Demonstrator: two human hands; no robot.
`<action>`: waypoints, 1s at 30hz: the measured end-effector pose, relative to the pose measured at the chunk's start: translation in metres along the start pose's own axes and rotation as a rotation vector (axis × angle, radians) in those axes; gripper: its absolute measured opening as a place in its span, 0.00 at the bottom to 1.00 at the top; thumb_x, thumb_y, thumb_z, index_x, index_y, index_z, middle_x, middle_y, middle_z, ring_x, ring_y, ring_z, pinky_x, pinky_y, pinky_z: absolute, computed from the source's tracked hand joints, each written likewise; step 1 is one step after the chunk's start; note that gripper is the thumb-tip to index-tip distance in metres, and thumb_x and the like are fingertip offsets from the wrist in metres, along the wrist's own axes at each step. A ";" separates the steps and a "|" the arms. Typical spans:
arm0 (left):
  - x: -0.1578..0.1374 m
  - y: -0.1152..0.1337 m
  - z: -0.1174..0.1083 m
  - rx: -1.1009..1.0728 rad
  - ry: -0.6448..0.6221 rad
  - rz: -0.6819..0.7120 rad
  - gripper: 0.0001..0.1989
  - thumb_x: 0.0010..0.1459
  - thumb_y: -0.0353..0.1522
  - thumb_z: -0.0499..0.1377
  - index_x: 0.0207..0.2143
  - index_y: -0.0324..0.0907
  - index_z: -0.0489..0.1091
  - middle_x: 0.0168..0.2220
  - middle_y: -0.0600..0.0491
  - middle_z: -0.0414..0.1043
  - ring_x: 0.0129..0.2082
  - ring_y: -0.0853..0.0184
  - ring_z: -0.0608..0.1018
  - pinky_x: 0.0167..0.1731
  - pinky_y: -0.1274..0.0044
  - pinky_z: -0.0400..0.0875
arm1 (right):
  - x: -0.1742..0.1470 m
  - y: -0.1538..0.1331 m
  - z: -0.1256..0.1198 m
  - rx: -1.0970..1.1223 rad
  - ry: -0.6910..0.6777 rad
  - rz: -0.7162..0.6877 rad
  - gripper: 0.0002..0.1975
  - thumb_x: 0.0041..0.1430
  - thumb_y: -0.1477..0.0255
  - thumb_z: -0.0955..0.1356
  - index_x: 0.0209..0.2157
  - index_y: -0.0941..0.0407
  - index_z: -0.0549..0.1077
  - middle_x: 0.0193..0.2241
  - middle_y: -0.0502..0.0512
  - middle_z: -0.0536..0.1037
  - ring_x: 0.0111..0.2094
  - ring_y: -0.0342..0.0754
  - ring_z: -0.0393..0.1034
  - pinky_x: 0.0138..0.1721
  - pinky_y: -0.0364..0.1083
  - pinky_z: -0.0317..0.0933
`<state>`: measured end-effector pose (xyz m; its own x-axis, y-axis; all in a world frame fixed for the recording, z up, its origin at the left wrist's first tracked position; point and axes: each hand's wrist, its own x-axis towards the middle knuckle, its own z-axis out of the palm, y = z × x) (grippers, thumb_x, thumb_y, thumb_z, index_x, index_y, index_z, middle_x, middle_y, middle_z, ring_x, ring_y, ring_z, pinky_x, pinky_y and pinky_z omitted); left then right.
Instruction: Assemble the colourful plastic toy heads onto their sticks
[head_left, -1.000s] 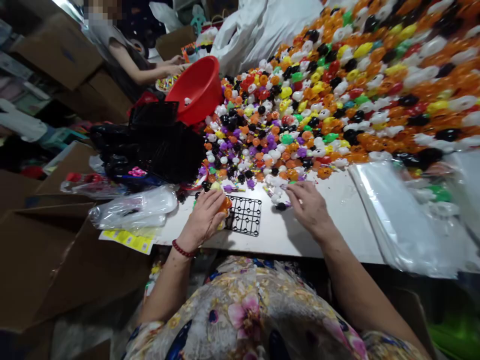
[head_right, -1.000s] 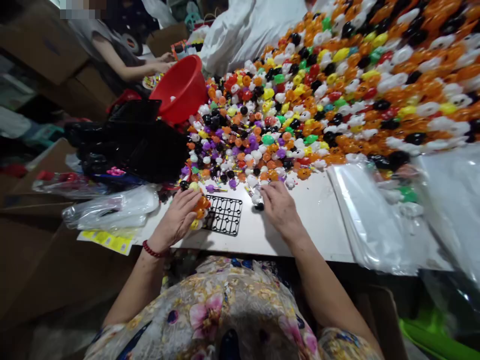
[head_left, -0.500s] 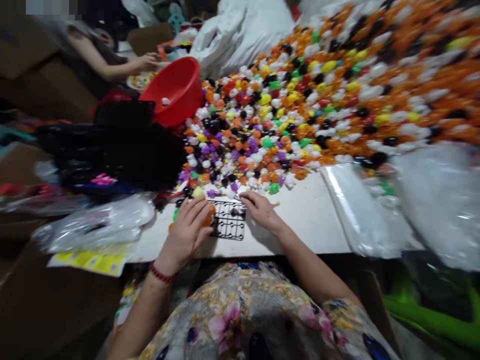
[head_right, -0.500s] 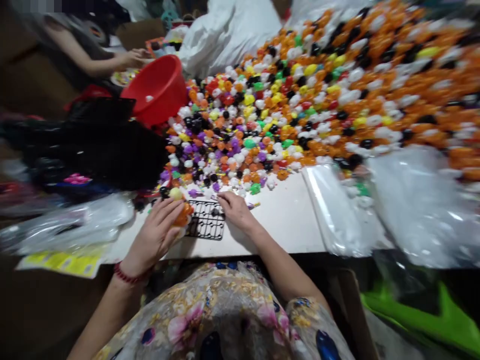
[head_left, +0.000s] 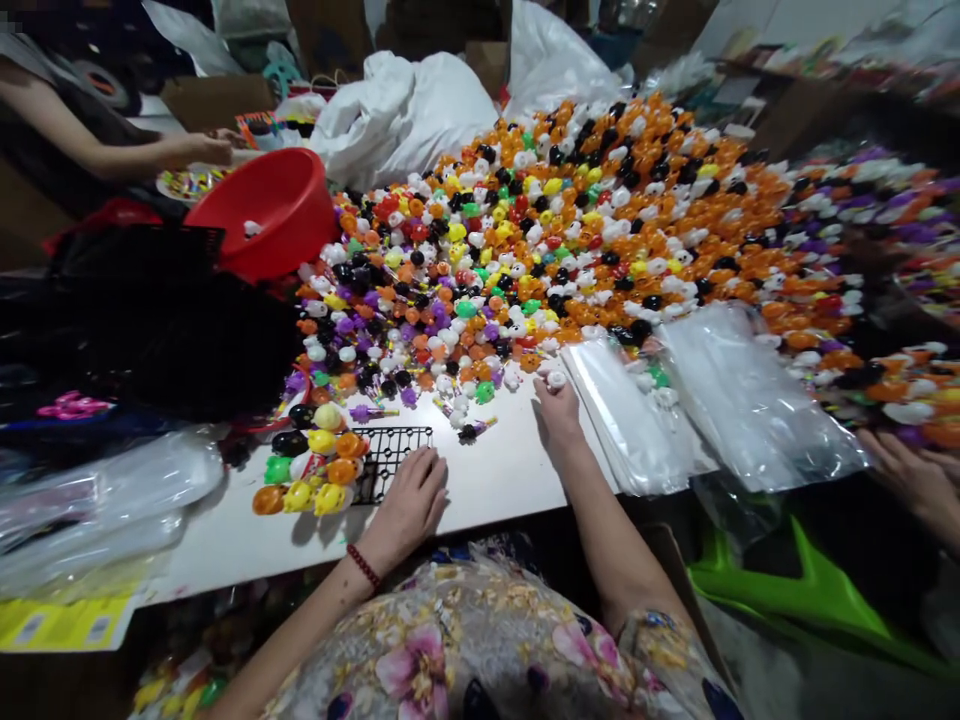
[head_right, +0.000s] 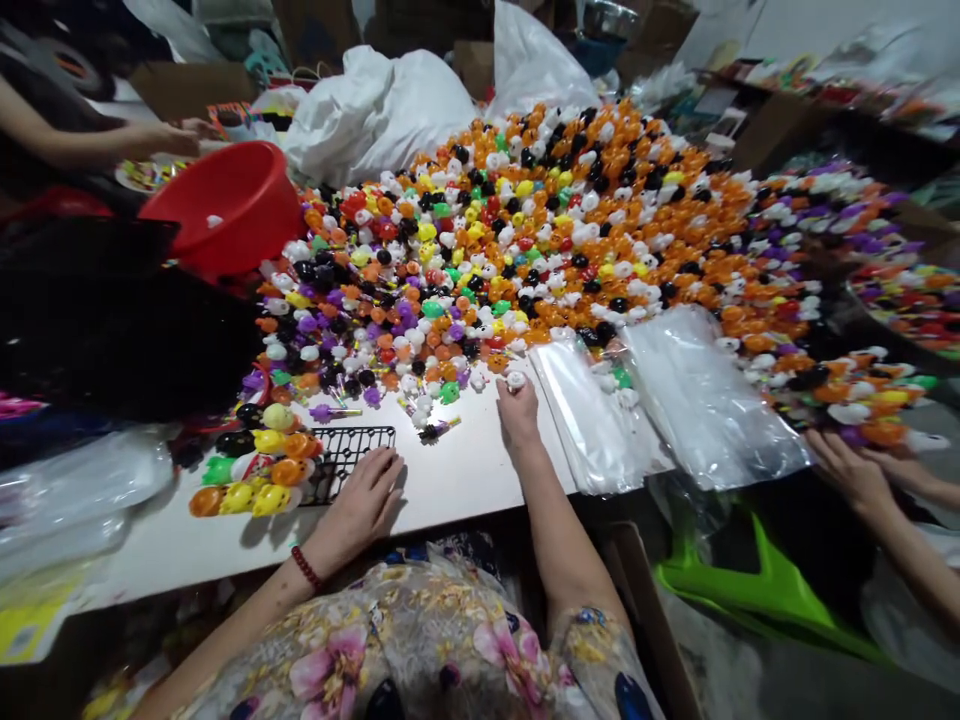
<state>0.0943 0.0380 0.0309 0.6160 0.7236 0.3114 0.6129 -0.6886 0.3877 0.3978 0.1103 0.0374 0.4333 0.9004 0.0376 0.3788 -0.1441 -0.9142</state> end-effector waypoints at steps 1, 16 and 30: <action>-0.002 -0.004 0.008 0.034 0.036 -0.031 0.18 0.66 0.32 0.49 0.55 0.41 0.67 0.56 0.39 0.69 0.59 0.52 0.70 0.56 0.55 0.71 | 0.009 -0.003 -0.001 -0.134 0.063 -0.023 0.15 0.57 0.63 0.64 0.43 0.56 0.70 0.39 0.60 0.73 0.44 0.52 0.70 0.44 0.50 0.66; -0.001 -0.007 -0.011 -0.551 0.132 -0.434 0.18 0.65 0.42 0.53 0.52 0.44 0.71 0.52 0.43 0.71 0.46 0.59 0.77 0.48 0.63 0.76 | -0.058 -0.045 0.021 0.274 -0.158 0.153 0.20 0.51 0.59 0.71 0.43 0.54 0.71 0.30 0.50 0.77 0.24 0.43 0.64 0.27 0.43 0.61; 0.003 0.018 -0.016 -1.342 0.200 -0.866 0.28 0.46 0.52 0.67 0.39 0.40 0.74 0.33 0.53 0.73 0.30 0.72 0.72 0.33 0.78 0.69 | -0.147 -0.060 0.048 0.118 -0.551 0.025 0.25 0.55 0.58 0.70 0.51 0.55 0.67 0.30 0.48 0.74 0.28 0.44 0.66 0.31 0.44 0.64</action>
<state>0.0986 0.0286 0.0527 0.1949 0.9224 -0.3335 -0.1958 0.3698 0.9083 0.2722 0.0059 0.0679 -0.0620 0.9831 -0.1721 0.2659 -0.1499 -0.9523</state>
